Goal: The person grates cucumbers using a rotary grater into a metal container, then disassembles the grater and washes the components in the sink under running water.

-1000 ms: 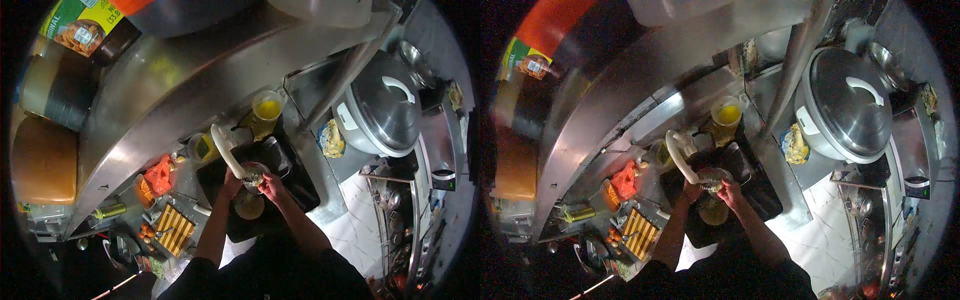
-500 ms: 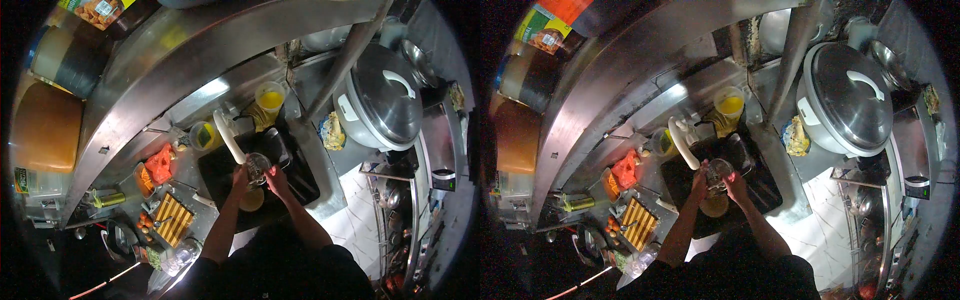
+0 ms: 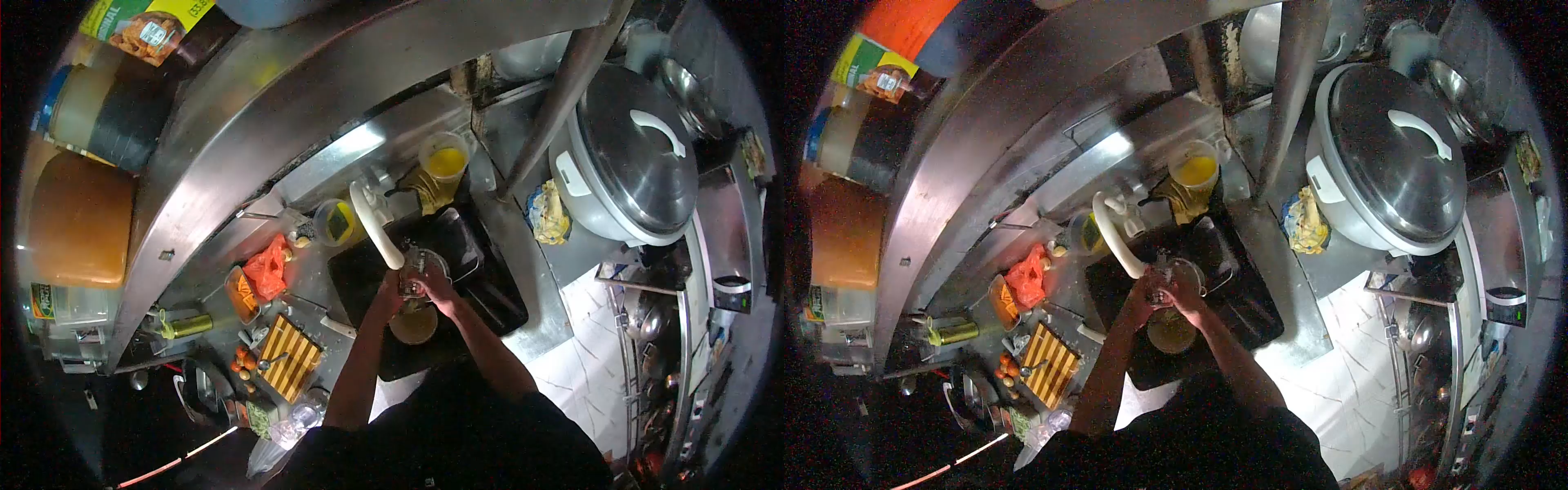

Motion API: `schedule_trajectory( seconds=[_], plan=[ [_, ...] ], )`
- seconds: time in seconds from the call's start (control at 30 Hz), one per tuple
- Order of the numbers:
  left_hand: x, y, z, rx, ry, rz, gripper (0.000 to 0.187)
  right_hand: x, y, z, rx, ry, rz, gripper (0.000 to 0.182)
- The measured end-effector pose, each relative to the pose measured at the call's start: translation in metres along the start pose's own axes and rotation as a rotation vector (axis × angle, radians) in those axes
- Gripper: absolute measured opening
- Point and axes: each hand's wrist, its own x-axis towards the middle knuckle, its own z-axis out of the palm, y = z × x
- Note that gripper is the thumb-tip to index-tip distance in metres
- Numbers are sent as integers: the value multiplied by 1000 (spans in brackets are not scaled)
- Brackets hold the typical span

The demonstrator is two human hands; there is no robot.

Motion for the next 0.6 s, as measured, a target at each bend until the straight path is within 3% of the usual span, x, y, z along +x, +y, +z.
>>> schedule_trajectory(
  seconds=[0.1,0.17,0.2,0.3,0.33,0.37,0.43,0.5,0.6],
  plan=[
    [2,-18,-7,-46,160,140,38,-17,-35,16,164,-55,-97,46],
    [50,-55,-72,-152,-134,119,32,21,41,-19,-214,57,-213,55],
    [52,-52,-76,-206,-283,118,30,26,41,-20,-327,75,-308,60],
    [47,-55,-67,-160,106,75,30,25,16,-17,-476,51,-493,76],
    [44,-46,-63,161,145,289,30,12,-9,-7,-591,112,-599,77],
    [34,-43,-63,483,188,479,30,4,-17,-3,-469,68,-525,78],
    [24,-42,-51,678,210,603,27,-10,-29,3,-219,10,-373,79],
    [44,-29,-46,574,198,569,22,3,-33,-6,127,-168,-128,82],
    [53,-18,-51,838,169,570,23,18,-21,-28,-489,-252,-251,86]
  ],
)
